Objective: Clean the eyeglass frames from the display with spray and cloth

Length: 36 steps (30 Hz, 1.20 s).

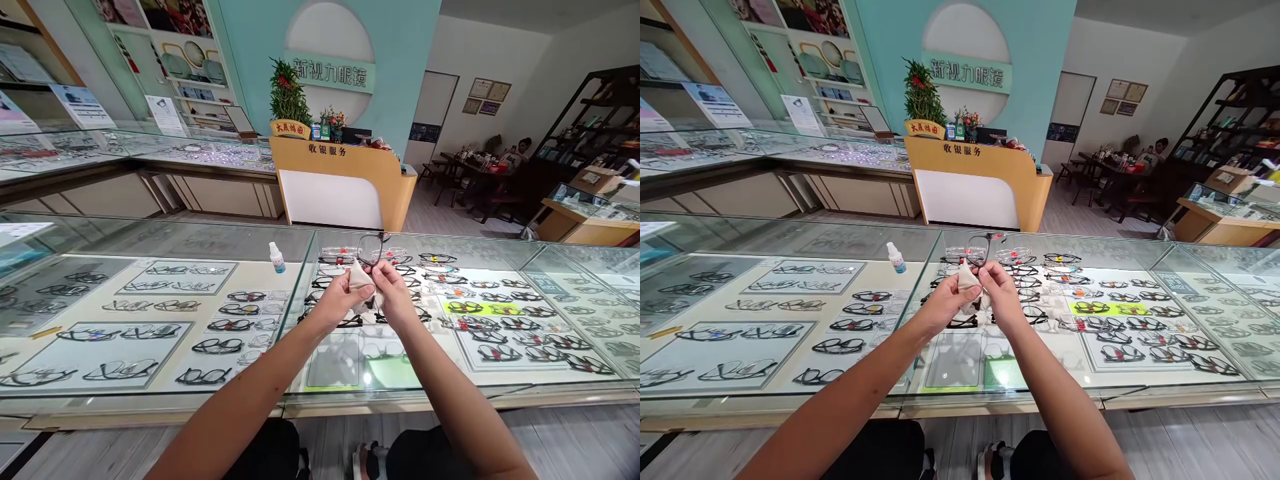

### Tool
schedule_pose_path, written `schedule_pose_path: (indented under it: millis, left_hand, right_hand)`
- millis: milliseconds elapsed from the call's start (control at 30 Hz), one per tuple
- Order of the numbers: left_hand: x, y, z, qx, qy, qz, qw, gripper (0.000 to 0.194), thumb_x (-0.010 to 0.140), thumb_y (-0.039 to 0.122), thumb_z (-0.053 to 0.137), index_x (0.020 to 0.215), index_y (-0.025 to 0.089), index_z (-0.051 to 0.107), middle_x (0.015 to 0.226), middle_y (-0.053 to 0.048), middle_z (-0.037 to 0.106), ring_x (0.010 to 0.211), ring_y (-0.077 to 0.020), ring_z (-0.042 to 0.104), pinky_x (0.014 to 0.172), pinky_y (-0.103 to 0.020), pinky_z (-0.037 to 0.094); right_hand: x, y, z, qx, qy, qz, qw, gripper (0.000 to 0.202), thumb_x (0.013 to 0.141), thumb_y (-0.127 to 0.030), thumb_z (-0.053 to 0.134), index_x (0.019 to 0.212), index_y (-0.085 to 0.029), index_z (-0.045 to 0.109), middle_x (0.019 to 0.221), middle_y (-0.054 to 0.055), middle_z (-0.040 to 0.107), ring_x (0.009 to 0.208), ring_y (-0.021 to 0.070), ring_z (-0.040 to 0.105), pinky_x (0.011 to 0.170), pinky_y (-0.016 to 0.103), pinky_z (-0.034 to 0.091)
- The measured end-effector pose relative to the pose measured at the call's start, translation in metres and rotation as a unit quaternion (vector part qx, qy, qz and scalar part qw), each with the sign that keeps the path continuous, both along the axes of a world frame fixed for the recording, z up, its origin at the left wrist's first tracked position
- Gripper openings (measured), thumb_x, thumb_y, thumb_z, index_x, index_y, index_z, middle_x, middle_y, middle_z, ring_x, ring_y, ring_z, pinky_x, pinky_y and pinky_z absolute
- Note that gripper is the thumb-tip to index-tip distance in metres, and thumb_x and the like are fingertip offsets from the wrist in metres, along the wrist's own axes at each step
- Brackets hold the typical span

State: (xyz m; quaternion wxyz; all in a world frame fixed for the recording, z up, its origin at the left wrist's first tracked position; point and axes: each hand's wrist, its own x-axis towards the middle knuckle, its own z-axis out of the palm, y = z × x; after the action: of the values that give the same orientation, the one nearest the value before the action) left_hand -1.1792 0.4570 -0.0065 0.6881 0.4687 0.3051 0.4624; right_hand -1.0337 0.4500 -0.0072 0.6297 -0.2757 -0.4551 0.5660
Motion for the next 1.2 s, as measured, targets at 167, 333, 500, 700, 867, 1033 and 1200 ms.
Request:
schedule_pose_path:
  millis: [167,333,500,700,867,1033,1200]
  left_hand:
    - [-0.004,0.000,0.001,0.041,0.001,-0.038,0.998,0.073,0.056,0.030,0.104,0.121,0.017,0.072,0.087,0.000,0.071,0.082,-0.0149,0.063,0.080,-0.026,0.048]
    - [-0.002,0.000,0.000,0.065,0.016,-0.032,0.997,0.077,0.059,0.032,0.102,0.128,0.017,0.070,0.092,-0.001,0.074,0.084,-0.0159,0.065,0.080,-0.026,0.049]
    - [0.004,0.001,-0.005,0.067,0.031,0.046,0.996,0.074,0.062,0.048,0.100,0.123,0.016,0.071,0.093,-0.002,0.074,0.082,-0.0152,0.064,0.076,-0.026,0.050]
    - [0.004,0.004,-0.009,0.101,0.037,0.065,0.992,0.062,0.079,0.072,0.082,0.105,0.016,0.076,0.087,-0.004,0.074,0.082,-0.0171,0.065,0.079,-0.028,0.052]
    - [-0.005,0.007,-0.010,0.072,0.019,-0.006,0.997,0.061,0.080,0.067,0.084,0.113,0.017,0.076,0.093,-0.006,0.075,0.087,-0.0191,0.067,0.079,-0.029,0.052]
    - [-0.010,0.006,-0.005,0.091,0.039,-0.051,0.994,0.065,0.076,0.050,0.093,0.127,0.017,0.073,0.106,-0.008,0.077,0.096,-0.0213,0.069,0.087,-0.032,0.052]
    - [0.001,0.003,-0.006,0.085,0.037,0.037,0.995,0.075,0.068,0.055,0.097,0.127,0.016,0.072,0.101,-0.006,0.077,0.094,-0.0209,0.069,0.085,-0.030,0.053]
  right_hand:
    - [0.002,0.000,0.009,-0.043,0.039,-0.015,0.998,0.037,0.074,-0.054,0.094,0.080,-0.025,0.071,0.090,0.000,0.072,0.076,0.0148,0.061,0.071,0.024,0.052]
    - [0.001,0.001,0.008,-0.057,0.057,-0.014,0.997,0.037,0.073,-0.052,0.094,0.080,-0.024,0.071,0.089,0.000,0.073,0.073,0.0143,0.060,0.067,0.024,0.052]
    - [-0.004,0.001,-0.002,-0.015,0.036,-0.003,0.999,0.031,0.082,-0.051,0.089,0.084,-0.026,0.071,0.096,-0.001,0.076,0.079,0.0153,0.065,0.074,0.026,0.053]
    - [-0.001,0.000,-0.001,0.006,0.011,0.002,1.000,0.030,0.085,-0.052,0.087,0.085,-0.027,0.071,0.098,0.001,0.077,0.088,0.0177,0.070,0.082,0.029,0.056]
    - [0.004,0.002,0.008,-0.034,0.053,0.002,0.998,0.036,0.078,-0.054,0.091,0.082,-0.026,0.068,0.095,0.002,0.078,0.087,0.0202,0.071,0.078,0.031,0.058]
    - [0.004,0.003,0.008,-0.049,0.075,0.005,0.996,0.036,0.078,-0.051,0.091,0.083,-0.025,0.067,0.093,0.001,0.077,0.087,0.0199,0.071,0.075,0.029,0.057]
    - [-0.005,-0.001,0.001,-0.030,0.045,0.010,0.999,0.035,0.082,-0.053,0.089,0.084,-0.026,0.066,0.100,0.000,0.076,0.087,0.0184,0.069,0.076,0.029,0.056]
